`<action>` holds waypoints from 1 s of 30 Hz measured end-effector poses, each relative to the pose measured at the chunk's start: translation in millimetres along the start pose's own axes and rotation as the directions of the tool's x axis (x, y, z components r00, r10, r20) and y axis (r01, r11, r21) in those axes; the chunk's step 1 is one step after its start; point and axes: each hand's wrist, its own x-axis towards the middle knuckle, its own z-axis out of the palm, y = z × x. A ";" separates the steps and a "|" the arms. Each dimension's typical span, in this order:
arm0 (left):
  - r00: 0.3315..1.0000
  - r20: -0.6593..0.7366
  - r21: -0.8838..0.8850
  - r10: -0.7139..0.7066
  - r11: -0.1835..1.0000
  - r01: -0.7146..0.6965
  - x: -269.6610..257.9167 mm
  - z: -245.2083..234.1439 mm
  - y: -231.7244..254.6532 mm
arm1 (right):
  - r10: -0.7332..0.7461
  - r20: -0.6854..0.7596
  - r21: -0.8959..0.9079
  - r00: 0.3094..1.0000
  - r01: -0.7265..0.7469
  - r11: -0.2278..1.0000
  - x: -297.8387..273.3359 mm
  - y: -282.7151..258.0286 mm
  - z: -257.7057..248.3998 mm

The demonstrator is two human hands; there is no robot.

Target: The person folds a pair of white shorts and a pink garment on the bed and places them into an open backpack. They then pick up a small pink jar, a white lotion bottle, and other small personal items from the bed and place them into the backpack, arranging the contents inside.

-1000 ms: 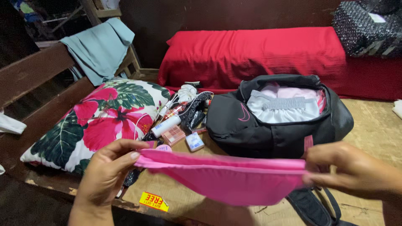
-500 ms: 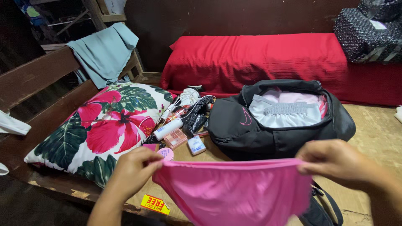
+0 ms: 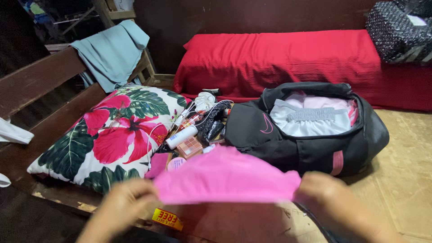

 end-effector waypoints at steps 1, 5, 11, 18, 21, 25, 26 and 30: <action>0.995 0.080 0.074 0.058 0.995 -0.064 -4.9 13.1 -15.4 | -0.055 0.042 0.060 0.998 0.053 0.997 -11.5 1.2 15.7; 0.933 0.356 0.242 0.048 0.960 -0.142 -8.7 58.8 -58.6 | -0.056 0.489 0.068 0.870 0.025 0.997 -49.2 18.6 58.9; 0.852 0.494 0.357 -0.175 0.934 -0.015 -0.6 76.0 -59.0 | 0.042 0.688 0.087 0.725 -0.140 0.986 -82.7 31.2 88.8; 0.789 0.523 0.623 -0.324 0.776 -0.094 30.9 100.0 -16.3 | 0.354 0.395 0.170 0.848 -0.446 0.879 -53.6 -17.8 66.3; 0.882 0.344 0.733 -0.324 0.679 -0.036 44.0 116.1 2.6 | 0.432 0.562 -0.081 0.705 -0.473 0.877 7.3 -7.4 83.5; 0.958 0.268 0.610 -0.101 0.787 -0.088 53.6 143.5 19.6 | 0.473 0.347 0.082 0.810 -0.529 0.845 41.1 -1.3 116.9; 0.976 0.218 0.521 -0.006 0.846 -0.111 53.4 151.9 21.3 | 0.466 0.277 0.107 0.841 -0.509 0.854 47.8 0.3 126.2; 0.913 0.072 0.299 0.402 0.865 -0.404 61.5 181.2 18.5 | 0.496 0.094 0.064 0.863 -0.503 0.862 75.0 8.4 160.4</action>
